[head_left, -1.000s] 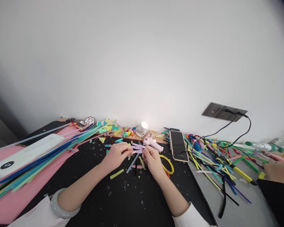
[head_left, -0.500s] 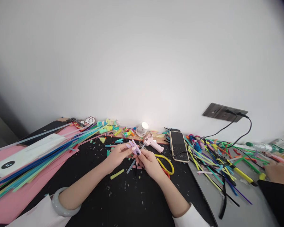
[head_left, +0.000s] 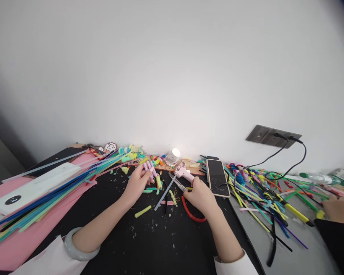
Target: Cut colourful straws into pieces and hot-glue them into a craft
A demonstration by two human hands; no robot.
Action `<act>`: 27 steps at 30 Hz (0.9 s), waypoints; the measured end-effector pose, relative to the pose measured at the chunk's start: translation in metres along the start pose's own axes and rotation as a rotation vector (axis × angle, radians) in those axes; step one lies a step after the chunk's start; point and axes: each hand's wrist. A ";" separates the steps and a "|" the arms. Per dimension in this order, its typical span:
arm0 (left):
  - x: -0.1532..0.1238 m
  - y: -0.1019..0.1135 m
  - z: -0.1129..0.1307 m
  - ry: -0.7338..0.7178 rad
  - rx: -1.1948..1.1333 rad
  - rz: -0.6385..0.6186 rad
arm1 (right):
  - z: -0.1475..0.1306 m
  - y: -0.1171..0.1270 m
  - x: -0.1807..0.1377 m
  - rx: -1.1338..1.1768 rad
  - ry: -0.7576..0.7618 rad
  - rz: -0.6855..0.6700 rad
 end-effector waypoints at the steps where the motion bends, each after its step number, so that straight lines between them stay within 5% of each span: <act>1: 0.000 0.000 0.001 -0.003 0.006 0.004 | 0.001 0.003 -0.001 -0.017 0.006 -0.036; 12: 0.001 -0.002 0.001 0.019 -0.003 0.023 | 0.012 0.019 -0.007 -0.037 -0.034 -0.261; 23: 0.000 -0.001 0.003 0.028 0.002 0.017 | 0.025 0.031 -0.001 -0.012 0.010 -0.226; 27: 0.001 -0.001 0.003 0.041 0.001 0.010 | 0.033 0.045 -0.003 0.065 -0.043 -0.329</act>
Point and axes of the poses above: each hand's wrist, its own x-axis towards the middle knuckle, its own y-axis out of the back of the hand, z = x × y, and after that the axes turned 12 degrees about x, right-handed
